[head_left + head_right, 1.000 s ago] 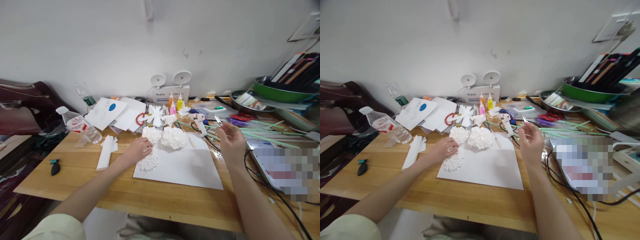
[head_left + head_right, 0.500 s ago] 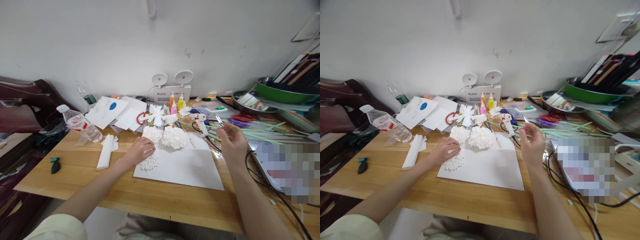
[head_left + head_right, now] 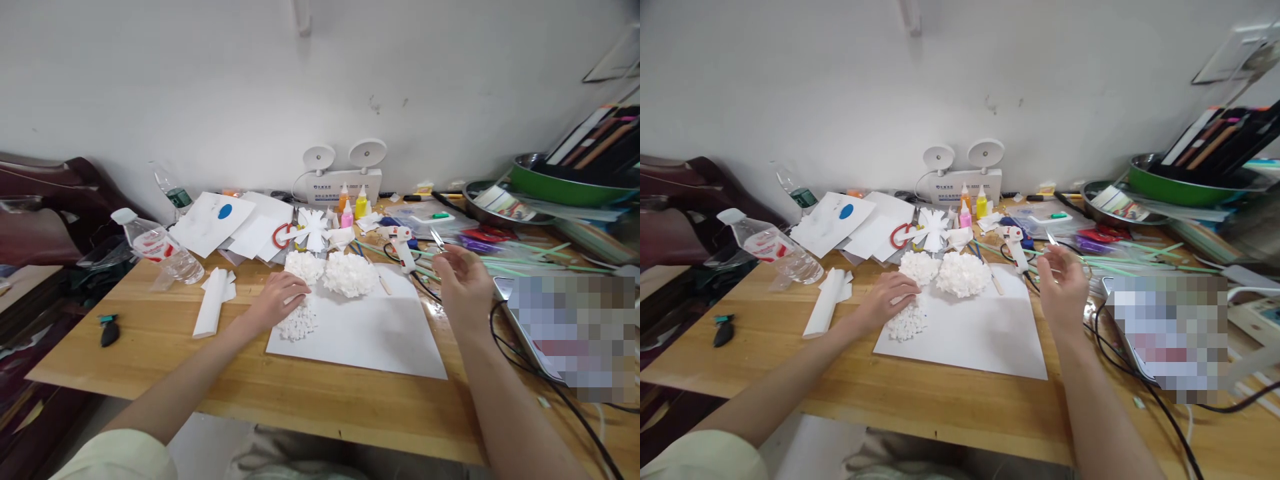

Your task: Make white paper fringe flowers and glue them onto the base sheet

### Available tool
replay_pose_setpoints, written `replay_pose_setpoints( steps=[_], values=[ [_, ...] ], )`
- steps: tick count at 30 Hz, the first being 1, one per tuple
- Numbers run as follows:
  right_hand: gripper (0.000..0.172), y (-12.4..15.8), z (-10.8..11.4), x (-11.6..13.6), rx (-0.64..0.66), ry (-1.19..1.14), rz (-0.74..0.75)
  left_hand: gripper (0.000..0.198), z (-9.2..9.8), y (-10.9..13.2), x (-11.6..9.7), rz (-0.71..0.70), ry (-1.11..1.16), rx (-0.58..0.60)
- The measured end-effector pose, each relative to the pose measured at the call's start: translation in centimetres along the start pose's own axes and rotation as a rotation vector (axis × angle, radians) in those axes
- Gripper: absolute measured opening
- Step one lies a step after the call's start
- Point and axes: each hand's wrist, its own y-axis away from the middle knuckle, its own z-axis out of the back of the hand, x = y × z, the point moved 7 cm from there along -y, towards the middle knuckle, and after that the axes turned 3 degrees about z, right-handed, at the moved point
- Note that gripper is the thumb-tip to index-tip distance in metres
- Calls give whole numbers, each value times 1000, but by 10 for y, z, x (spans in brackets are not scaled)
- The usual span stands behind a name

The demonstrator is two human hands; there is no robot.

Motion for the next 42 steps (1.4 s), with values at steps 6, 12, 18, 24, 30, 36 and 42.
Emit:
replay_pose_setpoints(
  steps=[6,12,18,24,30,36,42],
  values=[
    [31,0,0,-1,2,-6,-17,20,-9,-3,-1,4,-24,42],
    [31,1,0,-1,1,-3,-20,21,-1,1,0,18,26,-14],
    [31,0,0,-2,-4,3,-29,18,-8,9,-5,-29,0,11],
    [33,0,3,-1,-20,9,-16,20,-4,10,-1,68,-17,-85],
    [34,0,3,0,-25,13,-34,18,-8,10,-5,27,-53,-19],
    [31,0,4,3,-33,-9,-37,21,-5,11,-2,62,-46,-69],
    [31,0,4,-1,-27,-3,-30,25,-1,13,-2,107,-36,-92]
  ],
)
